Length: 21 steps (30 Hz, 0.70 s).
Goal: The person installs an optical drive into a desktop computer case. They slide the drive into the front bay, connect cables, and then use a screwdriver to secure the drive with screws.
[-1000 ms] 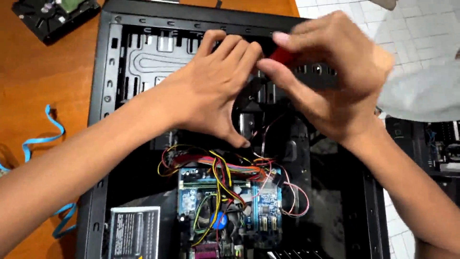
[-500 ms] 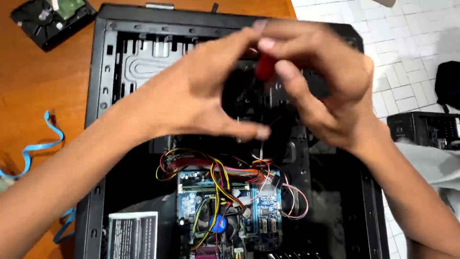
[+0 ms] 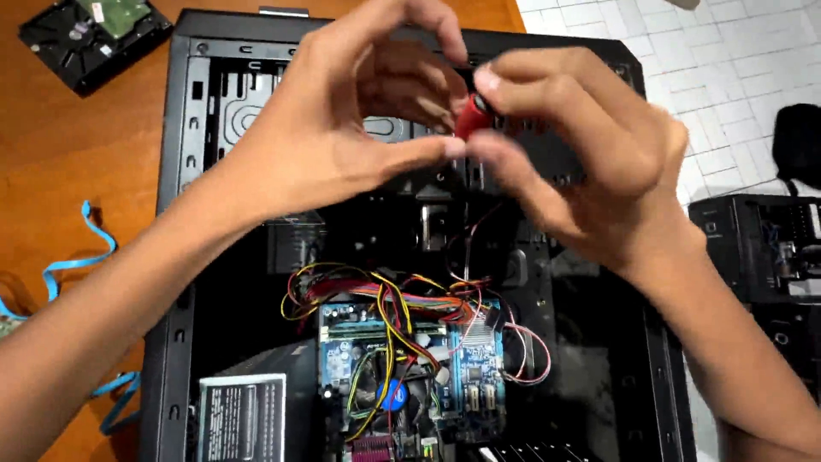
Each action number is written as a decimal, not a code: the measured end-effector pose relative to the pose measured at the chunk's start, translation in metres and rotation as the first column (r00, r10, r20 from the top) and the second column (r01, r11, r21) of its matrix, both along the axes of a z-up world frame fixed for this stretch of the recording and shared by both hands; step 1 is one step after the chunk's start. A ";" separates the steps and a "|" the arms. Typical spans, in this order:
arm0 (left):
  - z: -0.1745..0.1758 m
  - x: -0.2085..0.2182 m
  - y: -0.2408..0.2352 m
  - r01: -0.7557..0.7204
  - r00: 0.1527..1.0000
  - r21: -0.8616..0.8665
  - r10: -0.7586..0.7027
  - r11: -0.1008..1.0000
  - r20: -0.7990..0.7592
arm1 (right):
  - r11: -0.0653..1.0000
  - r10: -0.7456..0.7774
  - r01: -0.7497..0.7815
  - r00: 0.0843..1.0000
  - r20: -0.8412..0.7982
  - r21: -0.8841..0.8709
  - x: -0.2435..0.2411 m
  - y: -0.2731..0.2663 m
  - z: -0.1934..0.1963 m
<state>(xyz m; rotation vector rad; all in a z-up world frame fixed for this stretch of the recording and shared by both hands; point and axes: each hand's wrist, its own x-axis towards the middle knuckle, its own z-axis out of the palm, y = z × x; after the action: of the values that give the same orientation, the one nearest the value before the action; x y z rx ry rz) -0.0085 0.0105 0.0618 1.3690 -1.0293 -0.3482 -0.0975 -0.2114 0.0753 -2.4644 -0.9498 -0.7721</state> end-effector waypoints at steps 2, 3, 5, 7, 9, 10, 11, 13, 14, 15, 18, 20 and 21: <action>0.002 0.000 0.003 0.032 0.999 0.014 -0.031 0.999 -0.036 | 0.998 -0.044 0.043 0.999 -0.007 -0.041 -0.001 0.004 0.003; 0.005 0.000 0.004 0.124 0.991 0.011 -0.124 0.992 -0.043 | 0.997 0.011 -0.005 0.997 -0.082 0.072 -0.001 0.007 0.005; 0.007 0.000 0.004 0.212 0.976 0.005 -0.211 0.977 -0.048 | 0.981 0.079 -0.050 0.986 -0.148 0.187 0.000 0.012 0.007; 0.003 -0.001 0.000 0.187 0.981 -0.012 -0.188 0.982 -0.046 | 0.935 0.134 -0.037 0.957 -0.258 0.352 -0.002 0.015 0.004; 0.005 -0.002 0.004 0.240 0.969 0.004 -0.239 0.971 -0.064 | 0.943 0.061 0.034 0.960 -0.273 0.332 -0.003 0.016 0.004; 0.008 0.000 0.004 0.301 0.952 0.020 -0.299 0.954 -0.066 | 0.945 -0.021 0.108 0.962 -0.271 0.310 -0.003 0.016 0.005; 0.008 0.000 0.006 0.305 0.951 0.020 -0.303 0.952 -0.062 | 0.944 -0.026 0.111 0.963 -0.267 0.309 -0.003 0.015 0.006; 0.008 0.003 0.009 0.275 0.961 0.105 -0.270 0.956 -0.060 | 0.985 0.017 0.025 0.971 -0.239 0.173 -0.002 0.011 0.010; 0.004 0.003 0.007 0.273 0.961 0.103 -0.267 0.956 -0.066 | 0.985 0.021 0.023 0.969 -0.246 0.173 -0.001 0.011 0.010; 0.001 0.004 0.005 0.243 0.967 0.043 -0.245 0.969 0.067 | 0.985 0.043 -0.002 0.971 -0.235 0.172 0.000 0.011 0.010; -0.011 0.009 0.001 0.162 0.973 -0.060 -0.149 0.985 0.176 | 0.979 0.086 -0.042 0.972 -0.217 0.200 0.003 0.013 0.008; -0.011 0.010 0.001 0.103 0.985 -0.105 -0.087 0.989 0.150 | 0.973 0.104 -0.055 0.972 -0.212 0.224 0.004 0.011 0.006; -0.006 0.008 0.003 0.167 0.984 -0.079 -0.161 0.983 0.078 | 0.978 0.070 -0.033 0.982 -0.177 0.204 0.004 0.009 0.003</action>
<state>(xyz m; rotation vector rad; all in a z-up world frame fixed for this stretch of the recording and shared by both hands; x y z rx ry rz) -0.0001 0.0134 0.0554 1.2306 -1.2075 -0.3752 -0.0932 -0.2026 0.0786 -2.2814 -0.8221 -0.5807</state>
